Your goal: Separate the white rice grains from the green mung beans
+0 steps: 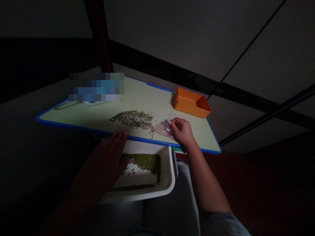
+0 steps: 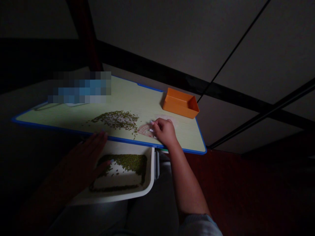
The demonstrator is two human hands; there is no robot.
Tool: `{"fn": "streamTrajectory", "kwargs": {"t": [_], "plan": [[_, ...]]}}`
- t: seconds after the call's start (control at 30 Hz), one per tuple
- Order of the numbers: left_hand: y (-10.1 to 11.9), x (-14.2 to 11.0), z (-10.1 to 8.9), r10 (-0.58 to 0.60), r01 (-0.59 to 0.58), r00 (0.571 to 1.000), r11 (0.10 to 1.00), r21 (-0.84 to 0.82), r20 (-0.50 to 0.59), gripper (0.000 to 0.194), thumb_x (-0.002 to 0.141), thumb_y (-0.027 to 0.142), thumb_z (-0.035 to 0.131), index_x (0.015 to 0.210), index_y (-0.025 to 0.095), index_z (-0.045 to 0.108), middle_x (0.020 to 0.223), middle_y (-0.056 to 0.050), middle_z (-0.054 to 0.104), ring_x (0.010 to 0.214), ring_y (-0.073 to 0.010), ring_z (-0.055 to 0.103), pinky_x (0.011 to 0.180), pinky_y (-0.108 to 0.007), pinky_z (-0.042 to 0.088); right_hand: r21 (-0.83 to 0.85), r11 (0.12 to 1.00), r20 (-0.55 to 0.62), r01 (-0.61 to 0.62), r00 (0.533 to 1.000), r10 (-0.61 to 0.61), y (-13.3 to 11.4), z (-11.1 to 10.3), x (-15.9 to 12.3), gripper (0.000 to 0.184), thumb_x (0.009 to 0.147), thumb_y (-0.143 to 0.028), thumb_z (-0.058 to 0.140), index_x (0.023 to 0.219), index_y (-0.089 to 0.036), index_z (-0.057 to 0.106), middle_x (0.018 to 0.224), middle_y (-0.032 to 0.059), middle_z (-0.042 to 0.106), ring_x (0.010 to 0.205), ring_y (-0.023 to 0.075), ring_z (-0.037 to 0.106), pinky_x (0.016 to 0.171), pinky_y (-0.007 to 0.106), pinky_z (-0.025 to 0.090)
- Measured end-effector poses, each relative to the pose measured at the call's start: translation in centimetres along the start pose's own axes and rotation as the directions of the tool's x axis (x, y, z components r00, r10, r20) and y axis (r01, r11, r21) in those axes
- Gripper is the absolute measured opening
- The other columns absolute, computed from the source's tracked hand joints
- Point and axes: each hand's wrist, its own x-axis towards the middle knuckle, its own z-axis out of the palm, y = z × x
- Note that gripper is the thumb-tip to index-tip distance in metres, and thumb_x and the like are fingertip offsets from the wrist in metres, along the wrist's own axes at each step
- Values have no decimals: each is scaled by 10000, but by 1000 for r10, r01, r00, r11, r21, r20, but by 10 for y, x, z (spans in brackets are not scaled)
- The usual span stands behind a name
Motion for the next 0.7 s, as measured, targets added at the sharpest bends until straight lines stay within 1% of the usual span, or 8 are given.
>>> {"fn": "streamTrajectory", "kwargs": {"t": [0.17, 0.3, 0.4, 0.57, 0.7], "plan": [[1, 1, 1, 0, 0, 1000, 1000, 14, 10, 742, 882, 501, 345, 1502, 125, 188, 1578, -167, 336, 1452, -317, 332, 1136, -511, 327, -38, 999, 39, 18, 999, -17, -3, 1, 1, 276, 896, -336, 545, 657, -203, 578, 545, -9, 584, 526, 130, 486, 600, 258, 345], [1, 1, 2, -12, 12, 1000, 1000, 10, 10, 743, 882, 487, 360, 1513, 156, 147, 1589, -150, 321, 1454, -310, 330, 1131, -511, 333, -48, 998, 56, 39, 998, -36, -4, 2, 1, 274, 898, -327, 553, 658, -201, 586, 526, -21, 564, 513, 126, 462, 615, 263, 338], [1, 1, 2, -3, 3, 1000, 1000, 16, 6, 758, 882, 478, 373, 1518, 158, 112, 1586, -155, 325, 1457, -307, 325, 1129, -506, 338, -46, 997, 71, 64, 996, -61, -4, 2, 1, 282, 895, -325, 564, 643, -198, 578, 510, -30, 546, 513, 124, 450, 639, 265, 343], [1, 1, 2, 8, -8, 1000, 999, 35, -6, 775, 887, 479, 372, 1522, 163, 60, 1584, -160, 324, 1457, -311, 324, 1125, -514, 342, -79, 991, 79, 107, 992, -101, -5, 1, 0, 275, 887, -304, 577, 632, -200, 569, 532, -34, 554, 556, 130, 472, 710, 277, 354], [1, 1, 3, 14, -14, 1000, 999, 33, -5, 772, 886, 496, 365, 1520, 155, 86, 1591, -158, 306, 1466, -308, 307, 1134, -508, 331, -70, 989, 88, 130, 988, -124, -5, 1, 1, 270, 889, -300, 574, 638, -202, 566, 540, -33, 553, 564, 132, 474, 717, 279, 354]]}}
